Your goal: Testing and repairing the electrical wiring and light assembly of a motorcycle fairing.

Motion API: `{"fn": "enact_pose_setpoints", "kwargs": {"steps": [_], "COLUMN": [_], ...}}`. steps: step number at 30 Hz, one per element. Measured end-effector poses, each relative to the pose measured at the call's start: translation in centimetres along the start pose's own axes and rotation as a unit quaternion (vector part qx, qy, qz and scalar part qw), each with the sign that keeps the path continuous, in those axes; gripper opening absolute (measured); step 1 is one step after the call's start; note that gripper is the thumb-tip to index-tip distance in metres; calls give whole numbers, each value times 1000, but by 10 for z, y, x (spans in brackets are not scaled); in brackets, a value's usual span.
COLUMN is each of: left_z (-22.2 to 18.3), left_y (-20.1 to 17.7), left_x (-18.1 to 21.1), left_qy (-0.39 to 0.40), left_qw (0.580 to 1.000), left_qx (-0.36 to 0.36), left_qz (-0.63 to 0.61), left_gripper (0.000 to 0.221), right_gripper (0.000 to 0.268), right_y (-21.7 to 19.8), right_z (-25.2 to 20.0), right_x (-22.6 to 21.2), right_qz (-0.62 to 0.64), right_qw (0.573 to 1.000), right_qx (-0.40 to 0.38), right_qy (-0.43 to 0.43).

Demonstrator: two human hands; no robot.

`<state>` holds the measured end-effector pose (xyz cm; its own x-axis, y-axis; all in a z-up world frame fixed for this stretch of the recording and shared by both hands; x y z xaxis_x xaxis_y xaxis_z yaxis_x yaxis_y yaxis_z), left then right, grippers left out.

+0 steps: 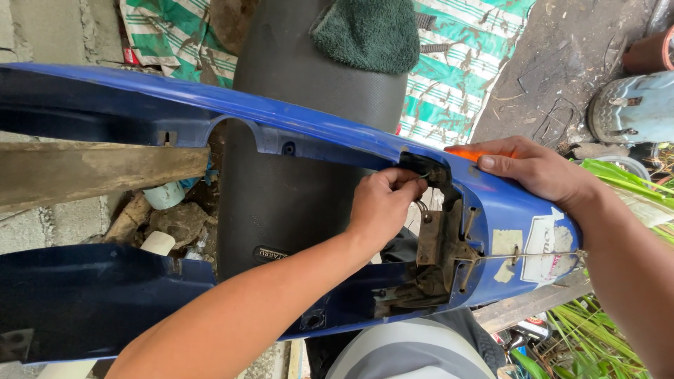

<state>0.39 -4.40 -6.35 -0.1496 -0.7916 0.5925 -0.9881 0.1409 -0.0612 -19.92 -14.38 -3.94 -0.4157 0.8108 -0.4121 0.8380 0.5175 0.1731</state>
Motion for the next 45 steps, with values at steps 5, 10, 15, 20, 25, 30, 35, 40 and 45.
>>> {"fn": "enact_pose_setpoints", "kwargs": {"steps": [5,10,15,20,25,30,35,40,45], "left_z": [2,2,4,-1,-2,-3,-1,3,1], "left_y": [0,-1,0,-1,2,3,5,7,5], "left_x": [1,4,4,7,8,12,13,10,11], "left_qy": [4,13,18,9,20,21,36,47,33], "left_qw": [1000,999,999,999,998,997,993,990,993], "left_qx": [3,16,16,-9,-29,1,25,42,15], "left_qz": [17,31,41,53,46,71,110,126,110], "left_gripper": [25,21,22,26,31,27,27,26,28], "right_gripper": [69,68,67,70,68,67,63,61,64], "right_y": [2,-9,-9,7,8,-3,-9,0,4], "right_z": [1,8,8,-3,-6,4,8,3,-1], "right_x": [0,2,2,-3,-5,1,1,-2,-7], "right_qz": [7,-84,-76,11,20,-21,-92,-26,-25], "right_qw": [1000,996,997,1000,1000,1000,995,1000,1000], "right_qx": [-10,23,25,-14,2,16,14,-3,1], "right_qy": [-4,-3,-3,-8,-7,-2,-22,-17,-19]}}
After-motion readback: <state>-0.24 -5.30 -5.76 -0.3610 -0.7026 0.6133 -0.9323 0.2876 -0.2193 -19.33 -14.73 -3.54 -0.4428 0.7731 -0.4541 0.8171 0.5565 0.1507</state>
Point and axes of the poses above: each hand's wrist, its own z-axis towards the middle knuckle, its own y-axis out of the palm, x = y × z, the point moved 8 cm from there along z, towards the middle knuckle, and after that the axes turned 14 degrees about z, right-handed, at the moved point
